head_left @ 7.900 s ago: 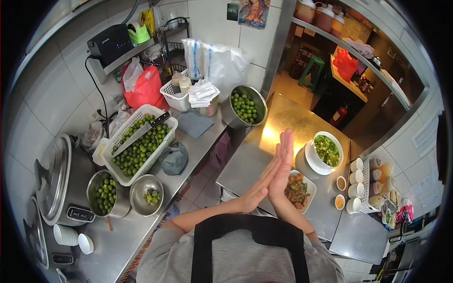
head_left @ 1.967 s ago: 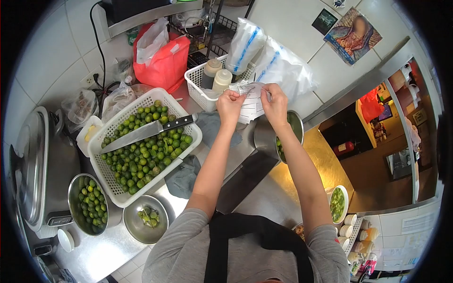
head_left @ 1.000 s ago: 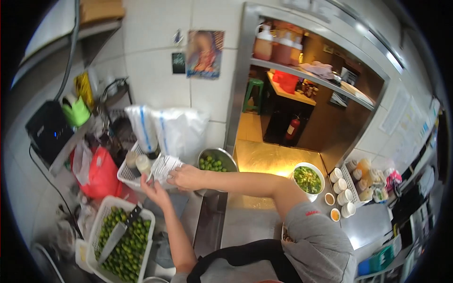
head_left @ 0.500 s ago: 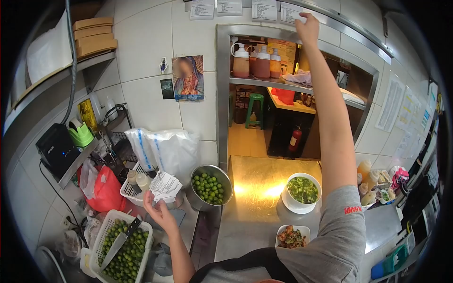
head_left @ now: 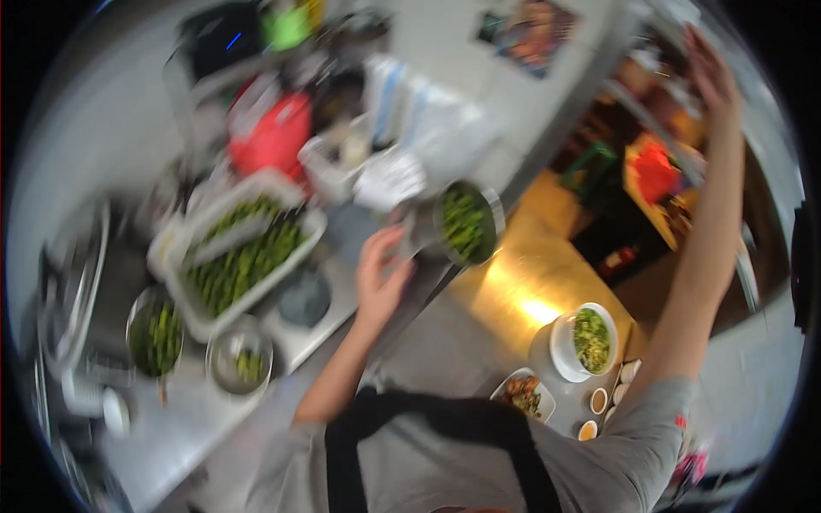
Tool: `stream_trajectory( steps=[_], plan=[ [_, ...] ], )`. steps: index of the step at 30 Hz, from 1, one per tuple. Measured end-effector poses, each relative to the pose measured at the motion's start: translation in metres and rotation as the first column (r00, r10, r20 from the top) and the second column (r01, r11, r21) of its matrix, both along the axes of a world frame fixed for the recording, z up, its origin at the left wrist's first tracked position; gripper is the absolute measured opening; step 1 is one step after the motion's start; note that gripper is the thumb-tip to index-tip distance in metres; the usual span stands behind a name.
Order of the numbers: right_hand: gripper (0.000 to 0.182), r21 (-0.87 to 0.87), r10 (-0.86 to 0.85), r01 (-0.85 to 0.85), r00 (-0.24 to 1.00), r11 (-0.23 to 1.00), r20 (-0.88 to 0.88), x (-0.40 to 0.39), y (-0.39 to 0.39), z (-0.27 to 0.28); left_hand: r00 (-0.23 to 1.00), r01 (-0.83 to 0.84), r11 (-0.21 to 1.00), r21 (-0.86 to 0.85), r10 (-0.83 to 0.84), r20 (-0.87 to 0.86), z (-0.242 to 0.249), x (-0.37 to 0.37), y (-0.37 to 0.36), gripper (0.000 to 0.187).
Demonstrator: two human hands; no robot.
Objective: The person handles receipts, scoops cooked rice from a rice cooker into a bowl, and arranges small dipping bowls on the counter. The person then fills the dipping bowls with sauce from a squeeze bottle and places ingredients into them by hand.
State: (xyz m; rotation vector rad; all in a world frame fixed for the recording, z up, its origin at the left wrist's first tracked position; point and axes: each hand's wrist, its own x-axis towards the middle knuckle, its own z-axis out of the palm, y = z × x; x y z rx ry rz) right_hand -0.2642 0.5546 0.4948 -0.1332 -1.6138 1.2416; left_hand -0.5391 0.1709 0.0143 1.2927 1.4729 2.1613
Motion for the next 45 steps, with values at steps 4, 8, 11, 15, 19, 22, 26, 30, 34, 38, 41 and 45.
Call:
stream_trajectory(
  steps=[4, 8, 11, 15, 19, 22, 26, 30, 34, 38, 41, 45],
  plan=[
    [0.032, -0.134, 0.328, -0.303, 0.806, 0.944, 0.493, -0.112, -0.180, -0.218, 0.745, 0.407, 0.876, 0.258, -0.482, 0.461, -0.002, 0.019, -0.040, 0.068],
    [0.020, -0.589, 0.712, -0.431, 0.214, 0.683, 0.669, -0.140, -0.310, -0.392, 0.480, 0.288, 0.802, 0.524, -0.594, 0.645, -0.029, 0.022, -0.086, 0.071],
    [0.022, -0.710, 0.811, -0.456, 0.045, 0.536, 0.583, -0.149, -0.344, -0.460, 0.537, 0.118, 0.966, 0.230, -0.257, 0.804, -0.048, 0.025, -0.132, 0.058],
    [0.025, -0.812, 0.941, -0.480, 0.123, 0.333, 0.314, -0.176, -0.373, -0.476, 0.561, -0.043, 0.966, 0.255, -0.188, 0.806, -0.041, 0.039, -0.177, 0.071],
    [0.020, -0.783, 0.921, -0.501, 0.081, 0.368, 0.381, -0.192, -0.403, -0.475, 0.726, -0.310, 0.941, -0.135, 0.326, 0.606, -0.049, 0.027, -0.205, 0.032],
    [0.019, -0.548, 0.852, -0.727, 0.098, 0.413, 0.514, -0.214, -0.402, -0.470, 0.742, -0.336, 0.916, -0.219, 0.400, 0.538, -0.043, 0.012, -0.233, 0.039],
    [0.014, -0.118, 0.543, -0.598, 0.604, 0.792, 0.583, -0.301, -0.321, -0.445, 0.714, -0.628, 0.731, -0.269, 0.678, 0.174, -0.019, -0.024, -0.297, 0.077],
    [0.015, 0.278, 0.028, -0.160, 0.905, 0.947, 0.425, -0.415, -0.205, -0.458, 0.590, -0.760, 0.622, -0.190, 0.782, 0.201, -0.005, -0.058, -0.351, 0.087],
    [0.023, 0.151, 0.209, -0.502, 0.589, 0.851, 0.781, -0.489, -0.170, -0.507, 0.579, -0.727, 0.570, -0.383, 0.809, 0.105, -0.005, -0.090, -0.375, 0.048],
    [0.040, -0.182, 0.466, -0.569, 0.406, 0.802, 0.787, -0.529, -0.178, -0.553, 0.597, -0.709, 0.577, -0.406, 0.797, 0.091, 0.010, -0.101, -0.357, 0.039],
    [0.039, 0.067, 0.263, -0.530, 0.522, 0.845, 0.811, -0.566, -0.176, -0.587, 0.578, -0.734, 0.534, -0.418, 0.815, 0.026, 0.011, -0.093, -0.350, 0.038],
    [0.031, 0.604, -0.074, -0.403, 0.789, 0.687, 0.610, -0.566, -0.197, -0.606, 0.551, -0.732, 0.517, -0.444, 0.832, 0.061, 0.017, -0.075, -0.332, 0.038]
  ],
)
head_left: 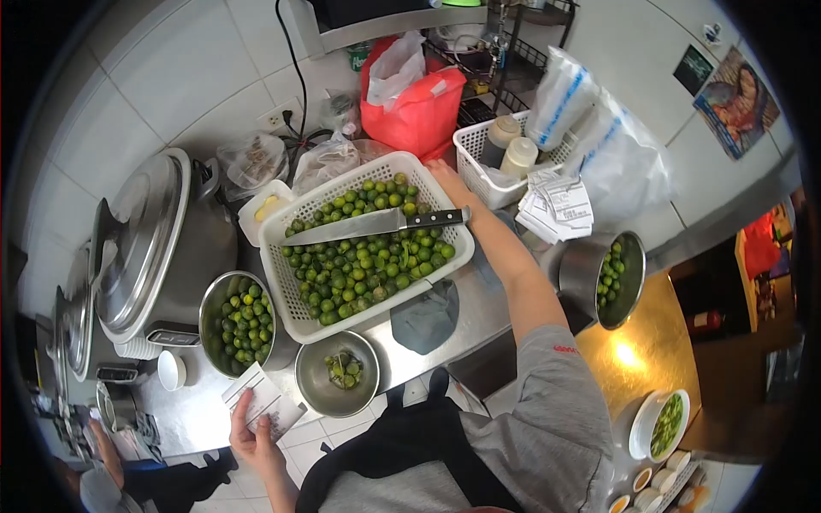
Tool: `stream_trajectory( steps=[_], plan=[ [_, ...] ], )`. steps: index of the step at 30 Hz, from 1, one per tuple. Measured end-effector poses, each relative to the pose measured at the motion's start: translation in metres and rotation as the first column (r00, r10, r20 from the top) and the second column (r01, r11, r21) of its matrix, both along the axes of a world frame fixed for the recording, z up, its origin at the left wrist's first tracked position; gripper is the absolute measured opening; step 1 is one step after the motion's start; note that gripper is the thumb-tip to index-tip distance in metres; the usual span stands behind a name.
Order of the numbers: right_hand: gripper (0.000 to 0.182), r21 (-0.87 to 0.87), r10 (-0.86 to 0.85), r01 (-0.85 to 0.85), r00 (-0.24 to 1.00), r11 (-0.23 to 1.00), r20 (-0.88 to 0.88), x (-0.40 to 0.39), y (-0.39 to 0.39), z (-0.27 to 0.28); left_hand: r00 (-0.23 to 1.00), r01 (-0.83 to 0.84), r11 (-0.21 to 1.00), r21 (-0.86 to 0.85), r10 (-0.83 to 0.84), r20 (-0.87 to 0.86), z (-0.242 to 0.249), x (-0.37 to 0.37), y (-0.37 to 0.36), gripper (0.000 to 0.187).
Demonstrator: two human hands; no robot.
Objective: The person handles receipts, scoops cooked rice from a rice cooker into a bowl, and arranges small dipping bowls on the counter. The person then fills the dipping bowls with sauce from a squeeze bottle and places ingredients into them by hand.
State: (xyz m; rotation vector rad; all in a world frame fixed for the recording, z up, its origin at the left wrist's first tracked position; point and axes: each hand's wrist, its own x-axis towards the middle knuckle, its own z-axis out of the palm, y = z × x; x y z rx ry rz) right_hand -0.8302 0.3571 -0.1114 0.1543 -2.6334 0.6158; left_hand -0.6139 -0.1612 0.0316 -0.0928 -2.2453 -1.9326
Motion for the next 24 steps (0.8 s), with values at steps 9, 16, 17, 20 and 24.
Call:
stream_trajectory(
  steps=[9, 16, 17, 20, 24],
  plan=[
    [0.033, -0.708, -0.042, 0.268, 0.947, 0.653, 0.319, 0.060, 0.007, -0.004, 0.869, 0.493, 0.835, -0.246, -0.488, 0.086, 0.014, 0.008, 0.089, 0.051],
    [0.023, -0.924, -0.035, 0.292, 0.955, 0.246, 0.293, 0.273, -0.058, 0.055, 0.360, 0.864, 0.397, 0.311, -0.917, 0.171, -0.045, 0.012, 0.177, 0.058],
    [0.025, -0.973, -0.038, 0.218, 0.976, 0.080, 0.216, 0.309, -0.072, 0.059, 0.273, 0.830, 0.338, 0.443, -0.940, 0.205, -0.055, 0.019, 0.186, 0.059],
    [0.024, -0.953, -0.351, 0.195, 0.931, 0.230, 0.106, 0.405, -0.121, 0.072, 0.083, 0.867, 0.168, 0.468, -0.977, 0.198, -0.093, 0.045, 0.209, 0.054],
    [0.021, -0.881, -0.749, 0.364, 0.662, 0.302, 0.017, 0.499, -0.171, 0.064, -0.104, 0.930, -0.033, 0.365, -0.978, 0.178, -0.129, 0.099, 0.245, 0.041]
  ],
)
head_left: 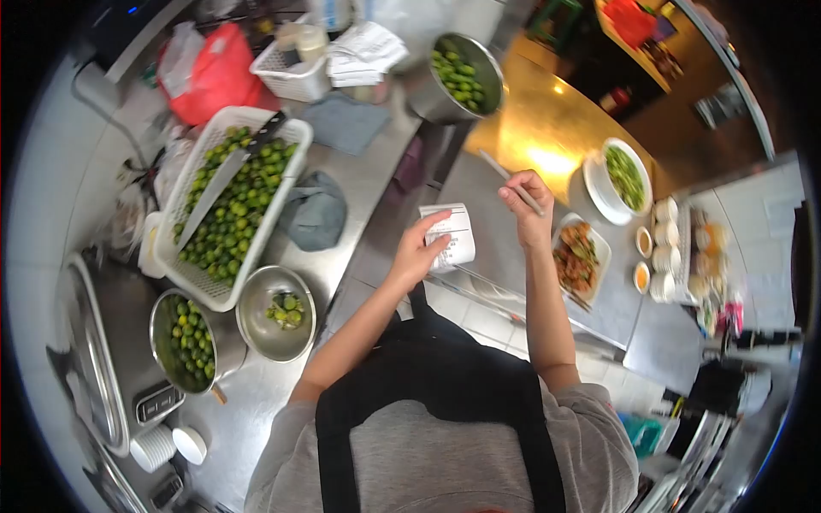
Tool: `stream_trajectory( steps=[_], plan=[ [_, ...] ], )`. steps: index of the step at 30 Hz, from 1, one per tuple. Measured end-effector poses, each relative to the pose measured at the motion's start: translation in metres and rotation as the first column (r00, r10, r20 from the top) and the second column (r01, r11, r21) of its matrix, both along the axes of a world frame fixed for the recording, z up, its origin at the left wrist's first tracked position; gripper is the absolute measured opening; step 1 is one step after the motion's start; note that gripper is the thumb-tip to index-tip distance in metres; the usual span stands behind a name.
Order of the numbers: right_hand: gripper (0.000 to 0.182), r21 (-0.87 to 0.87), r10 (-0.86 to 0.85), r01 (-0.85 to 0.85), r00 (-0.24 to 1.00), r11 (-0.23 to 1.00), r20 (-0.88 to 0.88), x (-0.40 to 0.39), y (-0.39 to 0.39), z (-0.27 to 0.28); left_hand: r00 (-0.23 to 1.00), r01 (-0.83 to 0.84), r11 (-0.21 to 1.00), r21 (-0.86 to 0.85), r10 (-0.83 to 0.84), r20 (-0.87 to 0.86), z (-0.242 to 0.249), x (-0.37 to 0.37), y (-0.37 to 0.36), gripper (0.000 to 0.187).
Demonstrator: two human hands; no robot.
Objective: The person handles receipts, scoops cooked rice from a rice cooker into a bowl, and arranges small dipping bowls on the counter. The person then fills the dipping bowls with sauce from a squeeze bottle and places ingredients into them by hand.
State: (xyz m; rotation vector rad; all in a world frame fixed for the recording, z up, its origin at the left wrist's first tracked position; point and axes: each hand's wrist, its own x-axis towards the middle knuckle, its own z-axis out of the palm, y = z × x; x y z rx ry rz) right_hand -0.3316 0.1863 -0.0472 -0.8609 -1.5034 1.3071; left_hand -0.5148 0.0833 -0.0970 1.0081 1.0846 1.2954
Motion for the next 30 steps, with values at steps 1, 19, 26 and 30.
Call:
stream_trajectory(
  steps=[1, 19, 26, 30],
  plan=[
    [0.020, -0.007, -0.126, 0.126, 0.991, 0.992, -0.039, 0.017, -0.011, -0.005, 0.990, 0.055, 0.996, 0.071, -0.045, -0.134, -0.008, 0.010, 0.010, 0.039],
    [0.009, -0.045, -0.350, 0.353, 0.934, 0.935, 0.069, -0.003, -0.005, -0.075, 0.571, 0.241, 0.933, 0.266, 0.085, -0.817, -0.028, 0.007, 0.074, 0.059],
    [0.023, 0.221, -0.452, 0.398, 0.825, 0.891, 0.338, -0.016, -0.005, -0.069, 0.586, 0.242, 0.934, 0.264, 0.076, -0.807, -0.028, 0.005, 0.072, 0.061],
    [0.022, 0.255, -0.444, 0.367, 0.794, 0.895, 0.416, -0.011, -0.007, -0.074, 0.580, 0.236, 0.934, 0.269, 0.087, -0.810, -0.027, 0.004, 0.072, 0.061]
  ],
)
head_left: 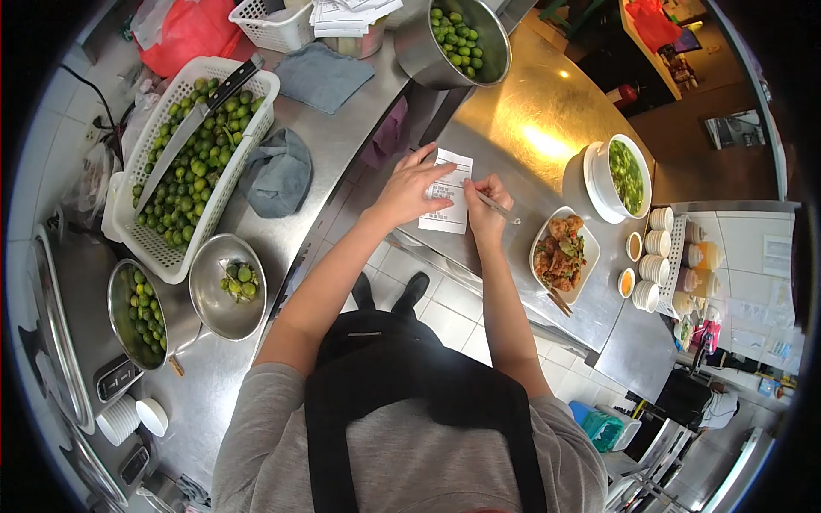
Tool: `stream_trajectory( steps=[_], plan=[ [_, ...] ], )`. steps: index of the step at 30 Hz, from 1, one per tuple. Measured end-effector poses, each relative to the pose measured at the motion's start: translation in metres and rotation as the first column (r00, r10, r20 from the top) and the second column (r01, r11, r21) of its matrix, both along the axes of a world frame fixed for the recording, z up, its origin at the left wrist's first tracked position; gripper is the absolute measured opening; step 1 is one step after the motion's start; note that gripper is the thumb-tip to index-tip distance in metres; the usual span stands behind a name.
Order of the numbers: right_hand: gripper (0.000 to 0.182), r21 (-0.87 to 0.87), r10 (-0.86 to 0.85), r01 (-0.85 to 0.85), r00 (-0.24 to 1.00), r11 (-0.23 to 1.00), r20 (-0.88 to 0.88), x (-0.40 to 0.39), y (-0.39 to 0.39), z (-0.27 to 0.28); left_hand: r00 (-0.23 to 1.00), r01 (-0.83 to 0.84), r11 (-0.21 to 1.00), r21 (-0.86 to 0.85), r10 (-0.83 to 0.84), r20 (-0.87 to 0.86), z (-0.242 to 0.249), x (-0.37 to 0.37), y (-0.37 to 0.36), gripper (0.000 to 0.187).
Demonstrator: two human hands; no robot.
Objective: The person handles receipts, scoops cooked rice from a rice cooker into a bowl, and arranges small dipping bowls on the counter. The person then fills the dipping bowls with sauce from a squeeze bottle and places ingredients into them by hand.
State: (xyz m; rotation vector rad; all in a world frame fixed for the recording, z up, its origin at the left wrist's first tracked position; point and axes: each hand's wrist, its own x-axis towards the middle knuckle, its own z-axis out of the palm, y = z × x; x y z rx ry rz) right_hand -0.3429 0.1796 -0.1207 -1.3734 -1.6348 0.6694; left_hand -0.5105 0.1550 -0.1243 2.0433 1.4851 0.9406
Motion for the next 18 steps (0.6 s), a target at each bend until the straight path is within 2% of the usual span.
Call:
stream_trajectory(
  steps=[4, 9, 13, 16, 18],
  plan=[
    [0.022, 0.003, -0.013, 0.014, 0.999, 1.000, -0.049, -0.003, -0.003, 0.001, 1.000, -0.005, 1.000, 0.002, 0.005, 0.016, -0.001, 0.001, -0.001, 0.060],
    [0.026, 0.087, -0.107, 0.105, 0.994, 0.991, 0.019, -0.007, -0.002, 0.008, 1.000, -0.011, 1.000, 0.002, 0.011, 0.024, -0.002, 0.000, 0.000, 0.059],
    [0.025, 0.080, -0.013, 0.010, 0.999, 0.997, 0.036, 0.002, 0.003, -0.002, 1.000, -0.001, 1.000, 0.002, 0.001, 0.020, -0.002, -0.001, 0.000, 0.061],
    [0.025, 0.121, -0.097, 0.087, 0.992, 0.989, 0.079, -0.001, 0.006, 0.000, 1.000, -0.013, 1.000, -0.007, 0.013, 0.013, -0.003, -0.001, 0.000, 0.067],
    [0.027, 0.040, -0.061, 0.064, 0.994, 0.997, -0.090, -0.003, 0.013, -0.008, 1.000, -0.031, 1.000, -0.004, 0.031, -0.002, -0.005, 0.000, 0.000, 0.071]
  ],
)
